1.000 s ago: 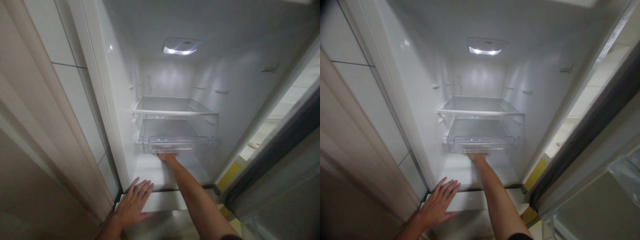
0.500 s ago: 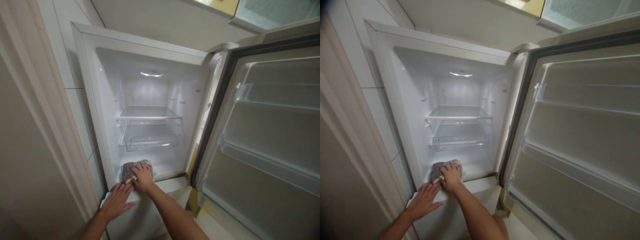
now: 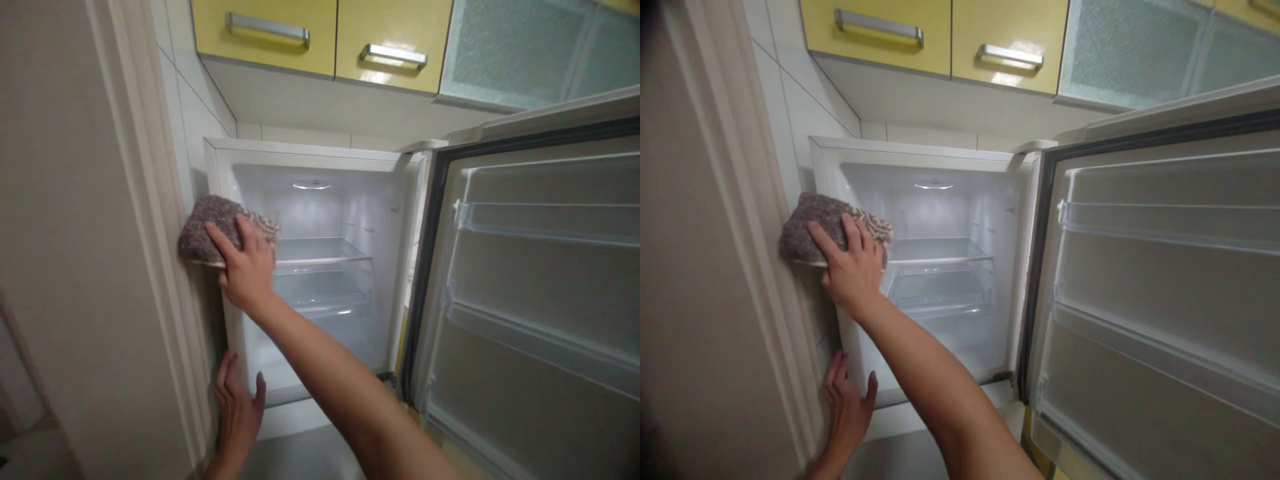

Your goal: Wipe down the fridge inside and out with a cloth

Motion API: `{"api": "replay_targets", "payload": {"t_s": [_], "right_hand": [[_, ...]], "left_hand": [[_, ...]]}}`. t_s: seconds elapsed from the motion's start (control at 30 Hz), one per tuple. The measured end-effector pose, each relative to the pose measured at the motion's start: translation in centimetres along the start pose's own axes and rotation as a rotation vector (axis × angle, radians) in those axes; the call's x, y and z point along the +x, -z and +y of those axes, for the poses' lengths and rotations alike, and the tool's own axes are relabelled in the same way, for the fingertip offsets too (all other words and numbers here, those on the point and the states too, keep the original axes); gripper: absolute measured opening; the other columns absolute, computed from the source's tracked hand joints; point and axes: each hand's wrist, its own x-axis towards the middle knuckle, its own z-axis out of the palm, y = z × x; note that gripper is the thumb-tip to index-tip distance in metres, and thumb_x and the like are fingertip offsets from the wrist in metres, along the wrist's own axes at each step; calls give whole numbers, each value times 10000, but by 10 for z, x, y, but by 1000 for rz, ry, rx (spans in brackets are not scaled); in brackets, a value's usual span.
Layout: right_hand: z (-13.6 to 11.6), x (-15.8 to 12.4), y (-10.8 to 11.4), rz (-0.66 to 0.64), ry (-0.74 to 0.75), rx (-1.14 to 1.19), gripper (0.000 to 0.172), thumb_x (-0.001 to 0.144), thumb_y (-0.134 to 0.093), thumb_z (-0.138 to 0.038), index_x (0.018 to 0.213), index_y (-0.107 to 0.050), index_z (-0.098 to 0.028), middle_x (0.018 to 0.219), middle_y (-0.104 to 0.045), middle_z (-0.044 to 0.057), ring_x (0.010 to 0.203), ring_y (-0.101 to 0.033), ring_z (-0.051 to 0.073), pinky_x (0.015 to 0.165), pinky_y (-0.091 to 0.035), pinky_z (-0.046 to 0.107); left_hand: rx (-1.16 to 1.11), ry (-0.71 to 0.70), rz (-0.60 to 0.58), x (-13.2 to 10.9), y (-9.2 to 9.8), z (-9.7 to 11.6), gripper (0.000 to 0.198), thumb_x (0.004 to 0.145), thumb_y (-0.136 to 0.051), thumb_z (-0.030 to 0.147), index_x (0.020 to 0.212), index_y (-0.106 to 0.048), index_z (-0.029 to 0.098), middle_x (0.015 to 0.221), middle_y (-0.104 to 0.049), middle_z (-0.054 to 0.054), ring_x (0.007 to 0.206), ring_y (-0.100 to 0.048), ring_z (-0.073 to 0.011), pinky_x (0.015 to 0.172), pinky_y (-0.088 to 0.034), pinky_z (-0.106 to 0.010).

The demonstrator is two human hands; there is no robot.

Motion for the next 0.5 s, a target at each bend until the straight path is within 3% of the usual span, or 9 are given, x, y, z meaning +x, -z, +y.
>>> {"api": "replay_targets", "payload": {"t_s": [0.07,0.13,0.23,0.3,0.4,0.5], "right_hand": [[-7,35,-5,-14,61,-83,704,1014,-629,-316,1679,-402,-363,1822,-147,23,1675,-75,345,1301,-298,566],[-7,58,-9,-41,187,-170,584,1029,-623,-318,1601,-513,-280,1833,-112,25,1689,-26,319,1323,-264,549],[5,95,1,-107,462,-275,416,1042,-621,-338,1432,-645,-196,1819,-189,37,1697,-40,284,1350,-202,523],[18,128,20,-108,552,-304,441,1066,-595,-421,1458,-628,-222,1809,-224,11,1695,-58,293,1349,-171,548],[44,172,56,-6,512,-309,575,1104,-501,-539,1638,-439,-336,1820,-166,-41,1690,-64,323,1331,-135,604],[80,186,92,71,400,-384,671,1112,-458,-575,1718,-290,-341,1826,-138,14,1676,-103,358,1320,-86,641]], "left_hand": [[47,72,49,29,-6,-1,887,1064,-523,444,1736,-53,104,1675,-328,-303,1542,-385,-448,1166,-457,-675],[117,87,19,43,-12,-7,893,1080,-477,452,1740,5,92,1704,-289,-324,1544,-376,-490,1160,-450,-707],[203,35,-45,43,-17,-20,875,1096,-444,401,1738,64,96,1728,-253,-342,1521,-417,-522,1127,-493,-695],[238,-18,-57,38,-18,-26,882,1098,-455,379,1733,80,82,1726,-250,-363,1513,-431,-536,1106,-521,-685],[275,-64,-56,35,-17,-29,892,1094,-493,376,1735,46,67,1723,-250,-378,1494,-461,-545,1074,-556,-671],[280,-50,-48,28,-15,-30,886,1089,-509,369,1745,24,102,1747,-229,-347,1483,-484,-540,1034,-586,-667]]}}
